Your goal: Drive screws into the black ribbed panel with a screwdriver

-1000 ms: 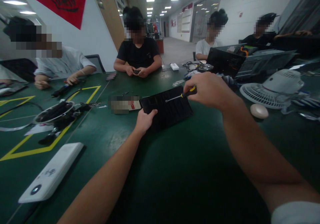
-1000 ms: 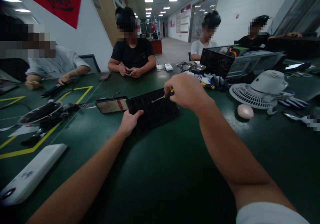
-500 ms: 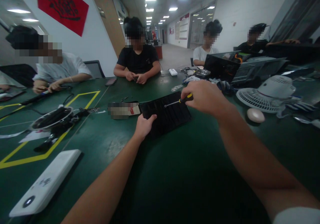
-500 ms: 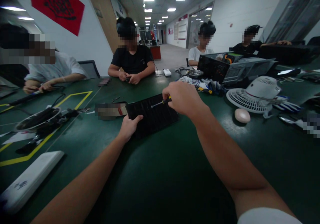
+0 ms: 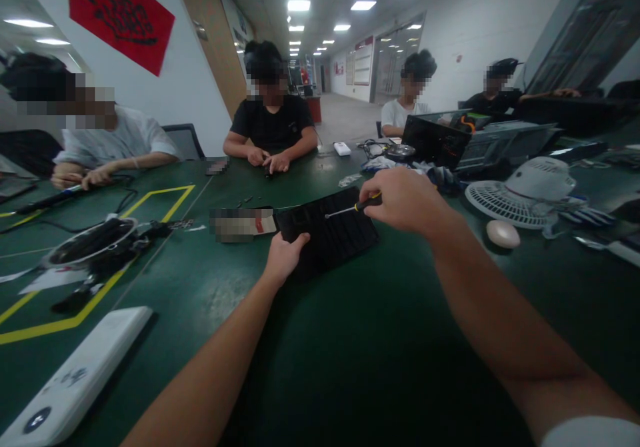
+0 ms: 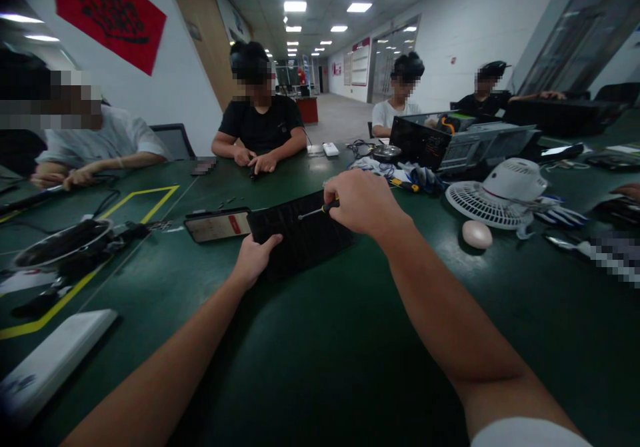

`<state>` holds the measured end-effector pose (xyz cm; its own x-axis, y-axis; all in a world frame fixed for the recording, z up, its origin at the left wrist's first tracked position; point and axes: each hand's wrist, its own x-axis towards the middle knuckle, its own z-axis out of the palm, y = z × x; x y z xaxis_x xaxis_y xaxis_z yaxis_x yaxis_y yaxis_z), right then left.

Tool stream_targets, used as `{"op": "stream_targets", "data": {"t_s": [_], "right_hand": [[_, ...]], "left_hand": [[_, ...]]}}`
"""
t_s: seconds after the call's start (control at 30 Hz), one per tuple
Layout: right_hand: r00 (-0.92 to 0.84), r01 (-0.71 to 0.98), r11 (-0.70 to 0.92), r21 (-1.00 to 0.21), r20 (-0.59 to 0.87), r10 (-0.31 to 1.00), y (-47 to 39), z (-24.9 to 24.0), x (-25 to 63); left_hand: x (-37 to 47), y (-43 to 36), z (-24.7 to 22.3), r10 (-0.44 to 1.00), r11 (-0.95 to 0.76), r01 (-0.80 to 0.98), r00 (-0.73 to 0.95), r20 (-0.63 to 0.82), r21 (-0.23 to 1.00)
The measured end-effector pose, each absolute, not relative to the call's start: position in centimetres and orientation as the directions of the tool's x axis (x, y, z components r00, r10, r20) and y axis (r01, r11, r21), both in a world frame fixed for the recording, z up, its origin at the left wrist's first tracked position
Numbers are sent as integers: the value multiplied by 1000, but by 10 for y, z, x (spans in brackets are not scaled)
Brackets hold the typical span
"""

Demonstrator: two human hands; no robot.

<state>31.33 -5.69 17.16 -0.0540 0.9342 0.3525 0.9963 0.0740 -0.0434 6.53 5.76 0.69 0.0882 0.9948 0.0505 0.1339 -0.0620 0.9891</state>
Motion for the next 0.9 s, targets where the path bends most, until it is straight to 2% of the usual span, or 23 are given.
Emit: {"op": "stream_targets", "data": {"t_s": [0.23,0.57,0.7,0.9], "right_hand": [[14,996,14,-87,318,948,-56,172,314],[92,995,-81,-65,210,973,-54,172,312],[81,994,-64,-87,202,976,-53,171,316],[41,990,-3,-141,269,962,-54,171,326]], "left_hand": [[64,58,6,994,-56,122,97,44,991],[62,60,3,995,-52,149,89,39,987],[62,62,0,996,-44,150,80,32,988],[64,62,0,995,-71,137,77,61,988]]}}
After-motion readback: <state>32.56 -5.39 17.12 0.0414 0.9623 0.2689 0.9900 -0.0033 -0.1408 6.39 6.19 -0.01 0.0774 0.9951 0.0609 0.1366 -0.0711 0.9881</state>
